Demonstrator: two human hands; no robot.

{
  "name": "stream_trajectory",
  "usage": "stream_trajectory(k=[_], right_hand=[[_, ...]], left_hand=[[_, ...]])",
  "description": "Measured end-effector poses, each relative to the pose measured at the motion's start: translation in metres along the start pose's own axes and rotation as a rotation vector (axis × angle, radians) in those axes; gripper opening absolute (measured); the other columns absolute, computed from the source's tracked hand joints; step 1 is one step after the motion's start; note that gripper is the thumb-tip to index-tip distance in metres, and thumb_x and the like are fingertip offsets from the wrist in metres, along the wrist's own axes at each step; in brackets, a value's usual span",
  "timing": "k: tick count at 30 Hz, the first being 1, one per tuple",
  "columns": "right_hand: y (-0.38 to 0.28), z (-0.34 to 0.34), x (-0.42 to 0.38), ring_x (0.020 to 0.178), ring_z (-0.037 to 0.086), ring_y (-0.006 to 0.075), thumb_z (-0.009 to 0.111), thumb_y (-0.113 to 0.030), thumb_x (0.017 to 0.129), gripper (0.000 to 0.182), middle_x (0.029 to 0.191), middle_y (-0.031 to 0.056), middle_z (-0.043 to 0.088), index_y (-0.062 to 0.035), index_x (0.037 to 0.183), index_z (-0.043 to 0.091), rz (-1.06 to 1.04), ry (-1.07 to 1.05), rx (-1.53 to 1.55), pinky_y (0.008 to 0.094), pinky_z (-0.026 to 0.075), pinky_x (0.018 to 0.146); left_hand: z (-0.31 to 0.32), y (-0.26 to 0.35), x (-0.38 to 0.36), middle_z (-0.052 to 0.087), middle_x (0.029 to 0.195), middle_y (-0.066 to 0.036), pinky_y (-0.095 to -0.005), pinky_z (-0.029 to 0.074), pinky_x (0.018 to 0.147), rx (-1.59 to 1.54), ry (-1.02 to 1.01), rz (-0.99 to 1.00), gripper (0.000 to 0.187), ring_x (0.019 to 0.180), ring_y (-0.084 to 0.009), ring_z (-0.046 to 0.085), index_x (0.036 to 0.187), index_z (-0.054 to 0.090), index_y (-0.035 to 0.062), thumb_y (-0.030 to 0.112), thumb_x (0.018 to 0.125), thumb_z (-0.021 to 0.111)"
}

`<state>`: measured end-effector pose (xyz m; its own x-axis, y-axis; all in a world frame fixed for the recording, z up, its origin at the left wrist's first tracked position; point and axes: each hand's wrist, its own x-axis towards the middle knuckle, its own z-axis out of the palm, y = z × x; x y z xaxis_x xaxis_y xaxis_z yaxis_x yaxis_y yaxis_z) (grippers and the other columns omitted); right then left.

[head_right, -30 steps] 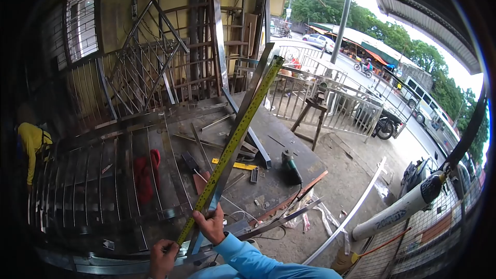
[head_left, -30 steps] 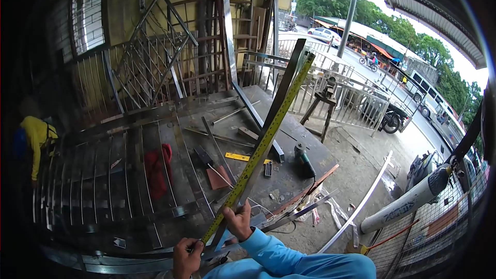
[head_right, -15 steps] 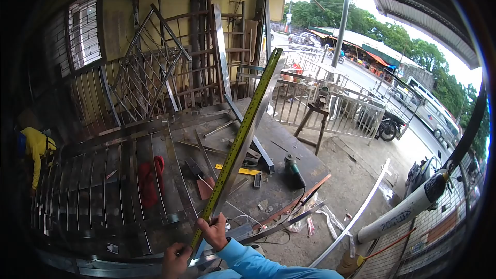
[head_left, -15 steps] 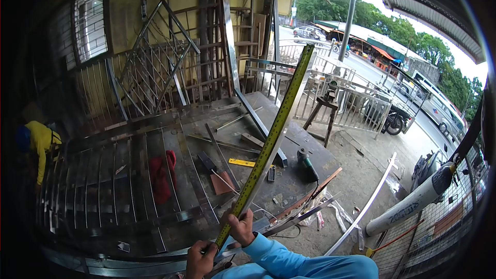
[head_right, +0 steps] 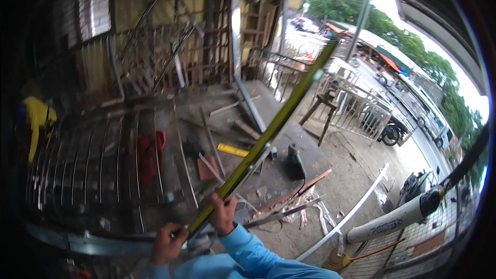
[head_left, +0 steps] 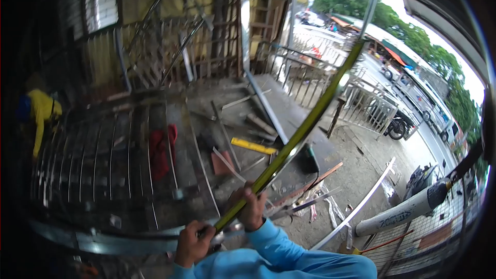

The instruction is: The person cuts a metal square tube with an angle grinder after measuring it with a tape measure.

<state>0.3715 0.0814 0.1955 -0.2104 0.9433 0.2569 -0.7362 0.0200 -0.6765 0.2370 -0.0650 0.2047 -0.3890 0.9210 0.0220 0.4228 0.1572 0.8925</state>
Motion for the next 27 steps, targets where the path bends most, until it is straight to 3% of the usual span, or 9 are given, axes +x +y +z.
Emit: stream_trajectory(k=[3, 8, 12, 14, 16, 27], right_hand=[[-0.031, 0.016, 0.018, 0.046, 0.056, 0.0254, 0.061, -0.028, 0.096, 0.032, 0.061, 0.013, 0.054, -0.0022, 0.106, 0.045, -0.018, 0.071, -0.032, 0.0378, 0.05, 0.042], [-0.075, 0.04, 0.037, 0.04, 0.048, 0.0206, 0.045, -0.049, 0.1, 0.038, 0.054, 0.0063, 0.043, -0.0113, 0.09, 0.046, -0.08, 0.132, -0.246, 0.0341, 0.042, 0.034], [-0.088, 0.049, 0.038, 0.039, 0.043, 0.0163, 0.045, -0.051, 0.1, 0.036, 0.055, 0.0033, 0.042, -0.0164, 0.09, 0.046, -0.12, 0.225, -0.233, 0.0299, 0.04, 0.033], [-0.094, 0.045, 0.038, 0.039, 0.04, 0.0131, 0.046, -0.053, 0.1, 0.035, 0.055, 0.002, 0.041, -0.0195, 0.092, 0.048, -0.101, 0.238, -0.164, 0.0262, 0.037, 0.032], [-0.095, 0.042, 0.037, 0.042, 0.043, 0.0112, 0.048, -0.054, 0.099, 0.035, 0.057, 0.0013, 0.042, -0.02, 0.092, 0.048, -0.099, 0.21, -0.172, 0.0241, 0.036, 0.032], [-0.104, 0.041, 0.03, 0.05, 0.049, 0.011, 0.052, -0.052, 0.098, 0.037, 0.062, 0.0007, 0.043, -0.016, 0.089, 0.047, -0.165, 0.236, -0.224, 0.0215, 0.045, 0.035]], left_hand=[[-0.014, 0.013, -0.005, 0.066, 0.081, -0.016, -0.0379, 0.049, 0.069, 0.09, 0.053, 0.076, 0.019, 0.078, -0.0303, 0.067, 0.088, 0.071, -0.0002, 0.018, 0.083, 0.075], [-0.04, 0.03, -0.013, 0.065, 0.08, -0.015, -0.0404, 0.048, 0.063, 0.13, 0.095, 0.094, 0.016, 0.072, -0.0317, 0.066, 0.086, 0.071, -0.0001, 0.015, 0.084, 0.073], [-0.045, 0.038, -0.021, 0.065, 0.078, -0.011, -0.0398, 0.046, 0.063, 0.193, 0.066, 0.06, 0.015, 0.069, -0.0279, 0.064, 0.086, 0.072, 0.0018, 0.017, 0.086, 0.073], [-0.045, 0.042, -0.025, 0.063, 0.077, -0.008, -0.039, 0.043, 0.069, 0.266, 0.121, 0.14, 0.015, 0.068, -0.0248, 0.061, 0.086, 0.073, 0.0053, 0.021, 0.087, 0.072], [-0.043, 0.042, -0.027, 0.062, 0.077, -0.006, -0.0384, 0.041, 0.071, 0.278, 0.125, 0.134, 0.015, 0.068, -0.0239, 0.06, 0.086, 0.073, 0.0068, 0.022, 0.087, 0.072], [-0.038, 0.049, -0.035, 0.062, 0.079, -0.005, -0.0386, 0.039, 0.077, 0.29, 0.122, 0.119, 0.017, 0.074, -0.0252, 0.06, 0.086, 0.073, 0.0086, 0.025, 0.089, 0.069]])
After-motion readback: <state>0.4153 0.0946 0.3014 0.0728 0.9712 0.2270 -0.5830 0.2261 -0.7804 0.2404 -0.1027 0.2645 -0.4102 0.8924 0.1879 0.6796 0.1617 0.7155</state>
